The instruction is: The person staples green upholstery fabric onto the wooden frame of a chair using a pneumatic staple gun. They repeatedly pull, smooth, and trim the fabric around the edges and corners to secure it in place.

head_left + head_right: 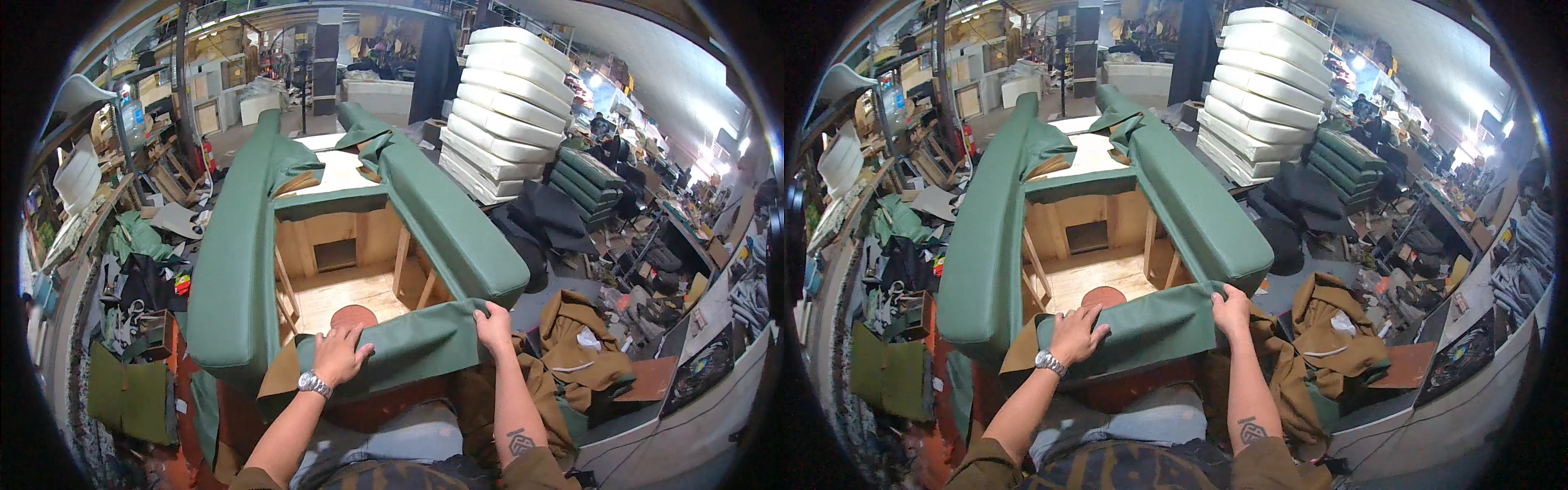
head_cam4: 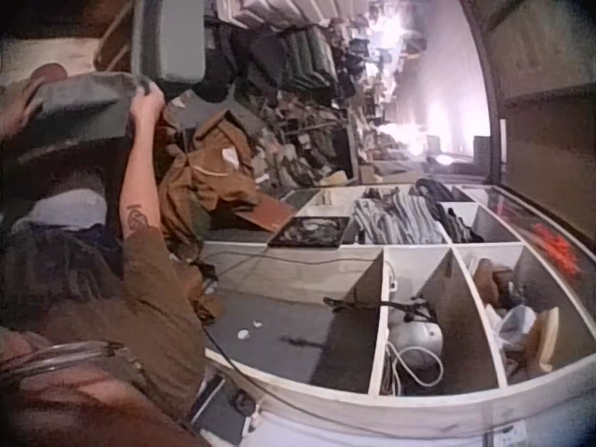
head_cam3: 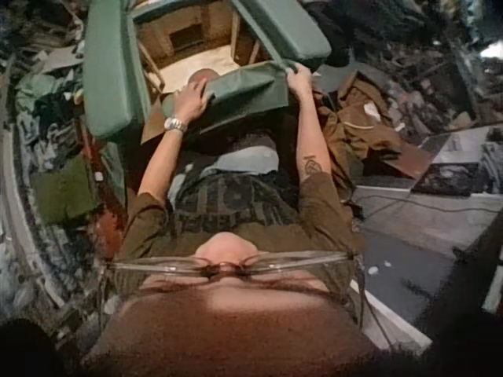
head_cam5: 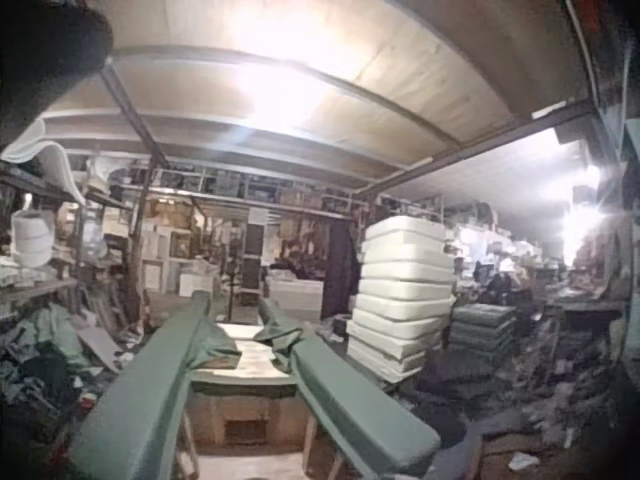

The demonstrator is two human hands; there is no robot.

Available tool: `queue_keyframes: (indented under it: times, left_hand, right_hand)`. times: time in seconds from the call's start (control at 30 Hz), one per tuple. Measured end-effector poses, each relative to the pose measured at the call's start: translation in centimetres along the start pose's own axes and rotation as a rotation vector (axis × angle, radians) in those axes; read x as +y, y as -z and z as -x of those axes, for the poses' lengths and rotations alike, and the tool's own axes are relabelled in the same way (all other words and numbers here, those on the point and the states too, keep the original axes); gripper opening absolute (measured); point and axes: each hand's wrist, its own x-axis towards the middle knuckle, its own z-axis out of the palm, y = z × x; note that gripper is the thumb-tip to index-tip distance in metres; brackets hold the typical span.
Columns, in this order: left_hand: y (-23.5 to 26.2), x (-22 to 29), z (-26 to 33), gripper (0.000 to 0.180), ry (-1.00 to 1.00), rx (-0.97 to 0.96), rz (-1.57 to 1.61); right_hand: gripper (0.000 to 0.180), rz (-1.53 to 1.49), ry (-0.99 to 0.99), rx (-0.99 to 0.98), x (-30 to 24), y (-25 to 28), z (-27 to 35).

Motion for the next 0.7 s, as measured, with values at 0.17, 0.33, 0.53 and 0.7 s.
queue_keyframes:
  times: [0.17,0.33,0.53,0.7]
  left_hand:
    - [0.3,0.8,0.9,0.066,-0.025,0.067,-0.086]
    - [0.1,0.8,1.0,0.068,-0.038,0.062,-0.120]
    - [0.6,0.8,1.1,0.060,-0.059,0.046,-0.114]
    - [-0.5,1.1,0.7,0.059,-0.055,0.030,-0.158]
  right_hand:
    - [0.035,0.023,0.108,0.127,0.7,-0.2,0.0]
    - [0.056,0.377,0.577,0.080,-1.8,-2.3,4.6]
    - [0.056,0.440,0.608,-0.132,-3.6,-5.0,8.2]
    - [0.017,0.471,0.262,0.319,-0.5,-2.3,2.7]
